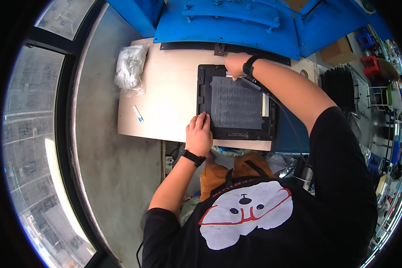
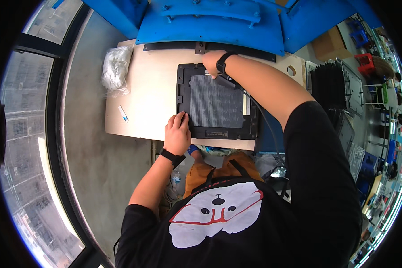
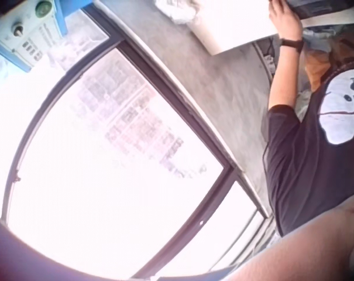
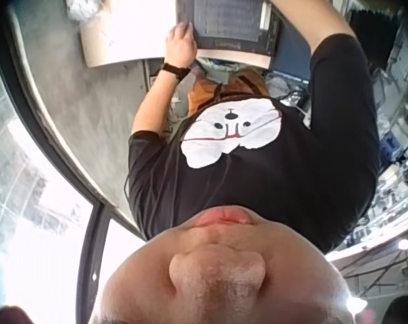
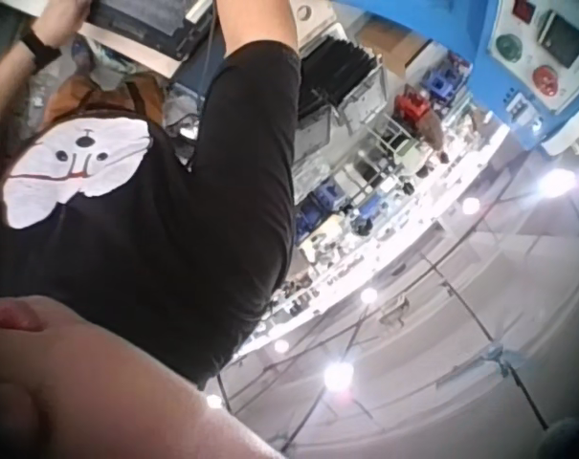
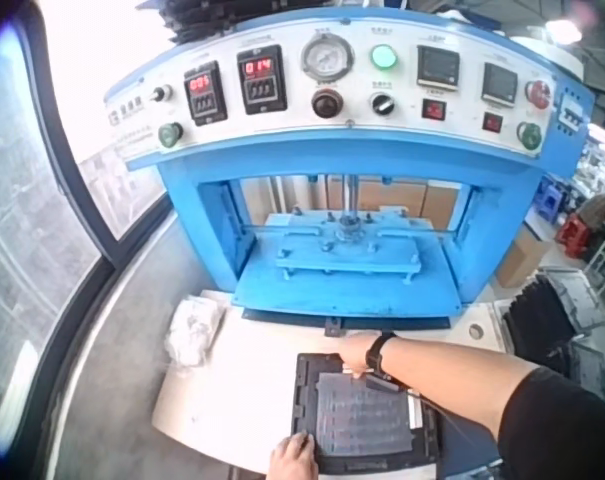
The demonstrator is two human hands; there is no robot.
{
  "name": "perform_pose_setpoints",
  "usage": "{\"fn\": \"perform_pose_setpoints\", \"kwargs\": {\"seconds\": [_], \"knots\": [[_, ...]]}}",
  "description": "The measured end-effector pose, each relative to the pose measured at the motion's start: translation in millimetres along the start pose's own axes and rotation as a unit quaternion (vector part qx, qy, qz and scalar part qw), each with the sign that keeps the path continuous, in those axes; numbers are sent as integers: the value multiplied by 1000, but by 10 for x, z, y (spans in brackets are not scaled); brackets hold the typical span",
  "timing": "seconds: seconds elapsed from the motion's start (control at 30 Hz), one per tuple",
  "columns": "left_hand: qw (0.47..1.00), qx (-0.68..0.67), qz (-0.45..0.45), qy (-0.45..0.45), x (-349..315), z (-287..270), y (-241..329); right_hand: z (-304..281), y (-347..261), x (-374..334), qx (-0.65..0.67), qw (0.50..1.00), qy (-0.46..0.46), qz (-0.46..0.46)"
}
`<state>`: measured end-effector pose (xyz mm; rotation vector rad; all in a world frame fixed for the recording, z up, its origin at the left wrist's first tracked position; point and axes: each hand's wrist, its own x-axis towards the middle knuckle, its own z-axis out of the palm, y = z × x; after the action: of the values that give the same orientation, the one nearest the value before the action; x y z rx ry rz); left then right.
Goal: The recorder prepares and installs plastic or rubber components into an electronic housing using a heat press machine.
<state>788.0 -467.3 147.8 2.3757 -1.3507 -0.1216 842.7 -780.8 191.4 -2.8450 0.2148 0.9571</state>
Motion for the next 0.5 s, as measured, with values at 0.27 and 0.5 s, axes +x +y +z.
{"fn": "perform_pose_setpoints", "kwargs": {"seconds": [0.27, 0.5], "knots": [[998, 3, 67, -12, 40, -66, -123, -219, -167, 118, -103, 993, -25, 55], [995, 50, 90, -11, 40, -55, -153, -251, -115, 185, -120, 987, -61, 91]]}}
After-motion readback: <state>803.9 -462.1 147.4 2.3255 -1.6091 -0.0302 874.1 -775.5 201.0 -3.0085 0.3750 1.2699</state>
